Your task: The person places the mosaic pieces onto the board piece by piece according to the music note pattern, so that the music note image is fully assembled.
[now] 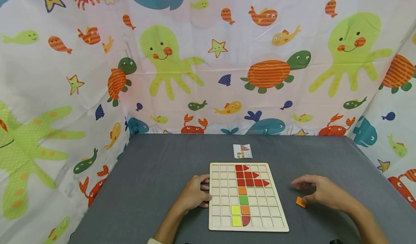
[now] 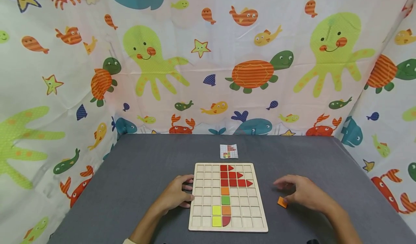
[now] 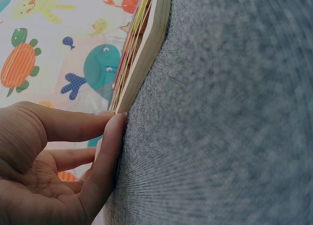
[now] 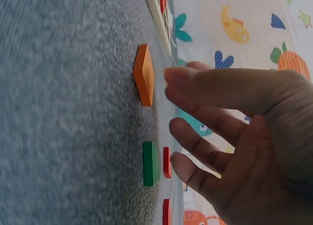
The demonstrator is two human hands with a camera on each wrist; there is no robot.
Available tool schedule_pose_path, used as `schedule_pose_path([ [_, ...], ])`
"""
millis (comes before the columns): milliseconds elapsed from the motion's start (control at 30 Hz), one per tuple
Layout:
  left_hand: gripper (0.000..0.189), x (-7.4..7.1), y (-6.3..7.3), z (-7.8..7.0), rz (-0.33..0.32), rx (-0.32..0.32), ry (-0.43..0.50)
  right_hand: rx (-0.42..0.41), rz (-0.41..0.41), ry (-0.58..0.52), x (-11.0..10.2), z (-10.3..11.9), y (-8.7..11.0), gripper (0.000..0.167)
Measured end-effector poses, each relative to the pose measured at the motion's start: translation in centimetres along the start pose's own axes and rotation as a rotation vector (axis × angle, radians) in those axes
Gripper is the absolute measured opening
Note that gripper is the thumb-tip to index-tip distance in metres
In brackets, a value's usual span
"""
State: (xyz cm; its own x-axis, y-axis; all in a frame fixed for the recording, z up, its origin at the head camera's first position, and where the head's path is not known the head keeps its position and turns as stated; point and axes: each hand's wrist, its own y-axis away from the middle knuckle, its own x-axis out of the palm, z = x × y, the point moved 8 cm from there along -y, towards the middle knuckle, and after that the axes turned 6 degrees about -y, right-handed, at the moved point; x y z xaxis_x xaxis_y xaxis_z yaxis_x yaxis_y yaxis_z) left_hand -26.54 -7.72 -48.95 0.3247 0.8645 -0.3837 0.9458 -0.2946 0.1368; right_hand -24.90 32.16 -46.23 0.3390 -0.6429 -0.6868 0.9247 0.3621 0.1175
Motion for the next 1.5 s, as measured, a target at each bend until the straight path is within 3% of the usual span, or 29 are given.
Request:
schedule_pose_path([
  [233,0.075,0.0,0.0,0.0,0.0,-0.001,0.0,0.033,0.088,-0.028,0.2,-1.1,0.2,0.046],
  [733,0.074,0.0,0.0,0.0,-0.003,-0.004,-0.003,-0.062,0.133,-0.061,1.1,-0.6,-0.1,0.038],
  [1267,0.074,0.0,0.1,-0.1,-0.009,-0.006,-0.007,0.016,0.078,0.028,1.0,-0.8,-0.5,0.026],
  [1500,0.073,0.0,0.1,-0.1,-0.007,-0.004,-0.009,-0.031,0.01,0.041,1.4,0.3,-0.5,0.023],
])
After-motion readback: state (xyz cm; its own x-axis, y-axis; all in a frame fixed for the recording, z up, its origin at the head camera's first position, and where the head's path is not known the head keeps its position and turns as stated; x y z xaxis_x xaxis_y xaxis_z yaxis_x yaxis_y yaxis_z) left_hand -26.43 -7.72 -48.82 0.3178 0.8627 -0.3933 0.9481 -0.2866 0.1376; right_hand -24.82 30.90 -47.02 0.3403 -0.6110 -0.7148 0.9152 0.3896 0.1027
